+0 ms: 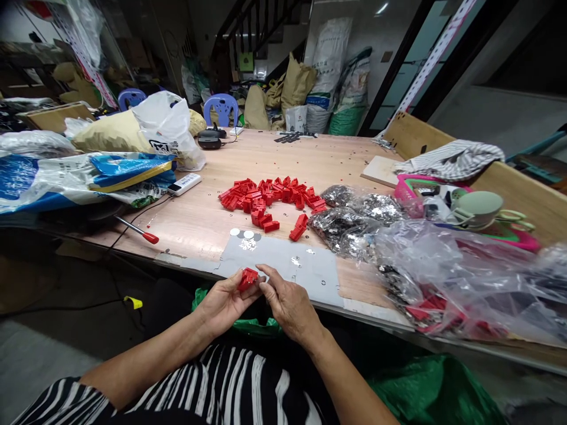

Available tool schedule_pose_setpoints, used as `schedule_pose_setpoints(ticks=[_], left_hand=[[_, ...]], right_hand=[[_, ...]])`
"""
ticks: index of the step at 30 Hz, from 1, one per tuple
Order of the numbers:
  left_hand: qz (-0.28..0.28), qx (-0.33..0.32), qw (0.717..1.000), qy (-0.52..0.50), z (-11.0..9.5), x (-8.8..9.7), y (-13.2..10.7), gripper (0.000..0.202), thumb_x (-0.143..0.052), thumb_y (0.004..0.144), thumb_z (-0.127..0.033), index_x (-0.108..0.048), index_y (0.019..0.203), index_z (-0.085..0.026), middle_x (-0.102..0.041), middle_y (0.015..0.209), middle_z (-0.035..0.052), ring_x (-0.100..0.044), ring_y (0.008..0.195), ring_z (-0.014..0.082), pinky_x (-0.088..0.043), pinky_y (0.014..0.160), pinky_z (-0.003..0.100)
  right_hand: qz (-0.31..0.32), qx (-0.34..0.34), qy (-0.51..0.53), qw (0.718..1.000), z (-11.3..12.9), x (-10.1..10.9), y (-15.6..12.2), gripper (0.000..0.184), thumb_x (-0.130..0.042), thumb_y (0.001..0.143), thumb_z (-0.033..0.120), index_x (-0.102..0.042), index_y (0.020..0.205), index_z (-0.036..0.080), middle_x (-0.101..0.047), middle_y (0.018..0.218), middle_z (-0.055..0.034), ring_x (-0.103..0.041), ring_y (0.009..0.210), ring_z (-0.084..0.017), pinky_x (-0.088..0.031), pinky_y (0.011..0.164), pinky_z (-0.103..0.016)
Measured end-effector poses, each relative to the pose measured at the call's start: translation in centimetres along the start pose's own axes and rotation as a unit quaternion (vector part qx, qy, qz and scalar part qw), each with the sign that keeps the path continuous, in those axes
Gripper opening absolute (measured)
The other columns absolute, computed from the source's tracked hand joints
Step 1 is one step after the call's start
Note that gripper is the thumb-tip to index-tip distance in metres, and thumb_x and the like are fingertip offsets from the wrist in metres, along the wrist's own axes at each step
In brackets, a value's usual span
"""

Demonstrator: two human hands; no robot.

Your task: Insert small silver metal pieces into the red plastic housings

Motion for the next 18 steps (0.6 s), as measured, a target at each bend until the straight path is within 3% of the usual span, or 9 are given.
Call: schedule_pose_setpoints(ticks=[4, 7, 13, 18], left_hand=[[0.008, 0.01, 1.0, -0.011, 0.3, -0.2, 0.0, 0.019, -0.051, 0.09, -0.018, -0.065, 0.089, -0.006, -0.073, 0.087, 0.0107, -0.07, 0.084, 0.0191, -0.05, 0.094, 0.036], [0.005, 0.013, 1.0, -0.019, 0.5, 0.0, 0.0, 0.017, -0.052, 0.09, -0.017, -0.065, 0.087, -0.006, -0.073, 0.086, 0.0104, -0.07, 0.082, 0.0188, -0.049, 0.095, 0.037], [0.003, 0.0, 1.0, -0.021, 0.5, 0.3, -0.1, 0.011, -0.057, 0.086, -0.015, -0.065, 0.084, -0.007, -0.073, 0.084, 0.0093, -0.07, 0.08, 0.0182, -0.047, 0.098, 0.04], [0.03, 0.007, 0.999, 0.026, 0.6, 0.9, -0.5, 0.008, -0.065, 0.08, -0.017, -0.063, 0.081, -0.01, -0.072, 0.088, 0.0093, -0.068, 0.093, 0.0223, -0.043, 0.102, 0.042]], right_hand=[[-0.007, 0.024, 0.01, 1.0, 0.1, -0.1, 0.0, 0.036, -0.038, 0.096, 0.034, -0.047, 0.13, 0.029, -0.068, 0.112, -0.0028, -0.067, 0.09, -0.019, -0.049, 0.076, -0.028], [-0.017, 0.034, 0.035, 0.999, -0.1, -0.2, 0.1, 0.032, -0.039, 0.096, 0.034, -0.05, 0.126, 0.029, -0.066, 0.117, -0.0017, -0.066, 0.096, -0.018, -0.049, 0.081, -0.028], [-0.042, 0.041, 0.041, 0.997, -0.3, -0.5, 0.3, 0.028, -0.042, 0.095, 0.032, -0.057, 0.117, 0.026, -0.069, 0.108, -0.0028, -0.067, 0.09, -0.018, -0.048, 0.078, -0.027], [-0.037, 0.022, 0.106, 0.993, -1.1, -0.9, 0.9, 0.032, -0.035, 0.097, 0.036, -0.064, 0.101, 0.022, -0.067, 0.075, -0.0008, -0.062, 0.067, -0.014, -0.046, 0.064, -0.024]])
Point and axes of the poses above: each hand's wrist, its own y-axis towards the middle knuckle, its own x-axis out of the back of the hand, z = x × y, the point moved 6 cm from there along y, towards the middle knuckle
